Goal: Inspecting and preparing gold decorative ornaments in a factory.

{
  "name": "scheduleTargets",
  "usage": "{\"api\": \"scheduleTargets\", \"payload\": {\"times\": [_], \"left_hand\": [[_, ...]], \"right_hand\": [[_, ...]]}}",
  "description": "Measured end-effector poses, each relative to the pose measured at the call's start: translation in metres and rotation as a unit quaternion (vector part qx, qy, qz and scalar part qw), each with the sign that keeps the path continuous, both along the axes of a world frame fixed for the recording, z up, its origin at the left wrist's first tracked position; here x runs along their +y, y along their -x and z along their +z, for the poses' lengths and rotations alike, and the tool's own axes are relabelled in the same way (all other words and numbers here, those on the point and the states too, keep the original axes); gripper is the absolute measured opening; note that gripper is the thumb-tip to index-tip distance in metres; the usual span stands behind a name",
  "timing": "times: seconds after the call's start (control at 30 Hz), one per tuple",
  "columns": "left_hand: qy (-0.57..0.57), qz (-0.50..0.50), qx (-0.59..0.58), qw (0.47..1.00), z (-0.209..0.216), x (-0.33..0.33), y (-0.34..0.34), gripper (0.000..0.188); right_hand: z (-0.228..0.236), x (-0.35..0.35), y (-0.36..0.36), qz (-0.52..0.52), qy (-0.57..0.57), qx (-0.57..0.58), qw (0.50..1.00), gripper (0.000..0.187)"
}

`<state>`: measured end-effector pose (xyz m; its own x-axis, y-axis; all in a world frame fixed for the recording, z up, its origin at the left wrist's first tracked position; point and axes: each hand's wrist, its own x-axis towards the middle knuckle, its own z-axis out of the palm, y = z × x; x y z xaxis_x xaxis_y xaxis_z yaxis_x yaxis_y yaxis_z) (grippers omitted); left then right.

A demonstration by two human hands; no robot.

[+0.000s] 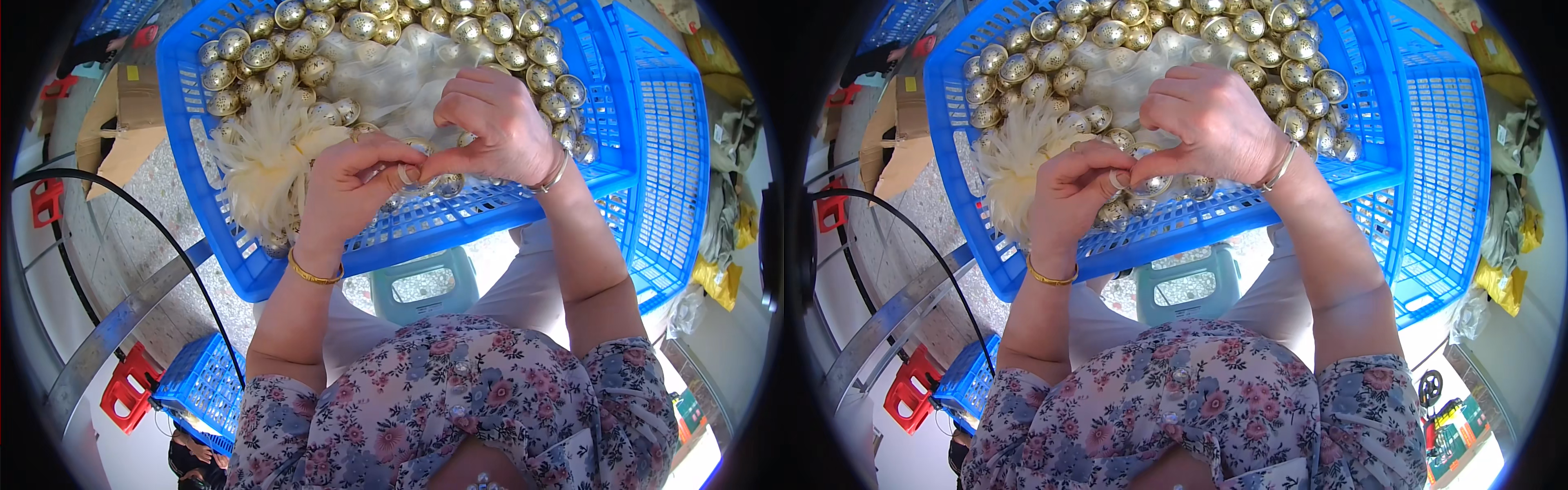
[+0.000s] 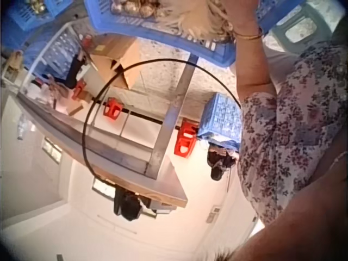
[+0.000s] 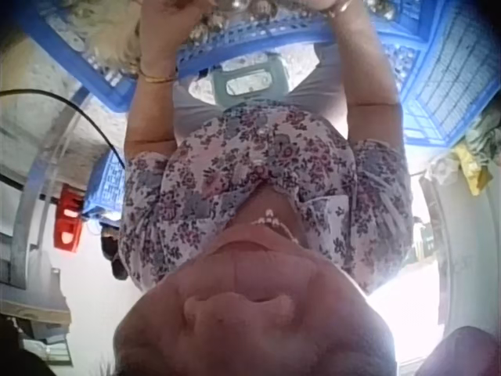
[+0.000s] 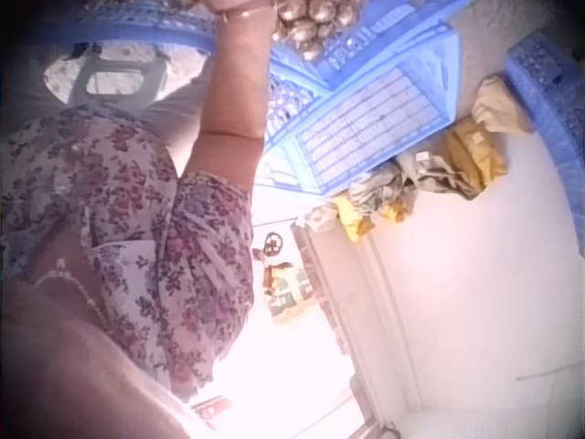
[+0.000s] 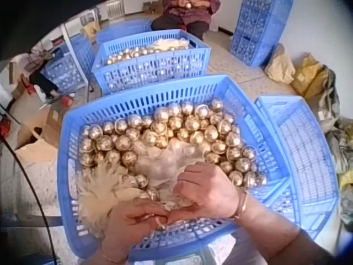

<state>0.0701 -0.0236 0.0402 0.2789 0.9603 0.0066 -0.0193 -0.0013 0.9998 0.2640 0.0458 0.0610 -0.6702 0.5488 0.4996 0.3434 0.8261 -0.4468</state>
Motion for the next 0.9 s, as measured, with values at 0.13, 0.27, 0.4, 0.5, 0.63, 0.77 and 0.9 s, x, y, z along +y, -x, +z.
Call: {"api": "scheduleTargets", "payload": {"times": [0.13,0.27,0.4,0.5,0.63,0.77,0.9], "left_hand": [[0.018,-0.012,0.017,1.0,-0.002,-0.002,-0.002,0.009],[0.084,0.029,-0.044,0.995,-0.005,-0.006,-0.009,0.006],[0.111,0.083,-0.084,0.987,-0.002,-0.005,-0.01,0.004],[0.101,0.082,-0.089,0.988,0.001,-0.003,-0.008,0.008],[0.027,0.034,-0.037,0.998,-0.003,-0.001,-0.003,0.013],[0.077,0.013,-0.08,0.994,-0.003,-0.004,-0.002,0.01],[0.112,0.046,-0.094,0.988,-0.004,-0.004,-0.005,0.005]], "right_hand": [[-0.002,0.002,-0.003,0.006,-0.001,-0.016,1.0,0.043],[-0.004,0.001,0.001,-0.016,-0.002,-0.008,1.0,0.043],[-0.015,-0.002,0.008,-0.025,-0.003,0.032,0.999,0.038],[-0.01,-0.001,0.007,-0.008,0.009,0.051,0.999,0.038],[-0.007,0.002,0.006,0.009,0.011,0.054,0.998,0.039],[-0.006,0.003,0.003,0.016,0.016,0.056,0.998,0.04],[-0.004,0.002,0.002,0.005,0.021,0.019,1.0,0.035]]}}
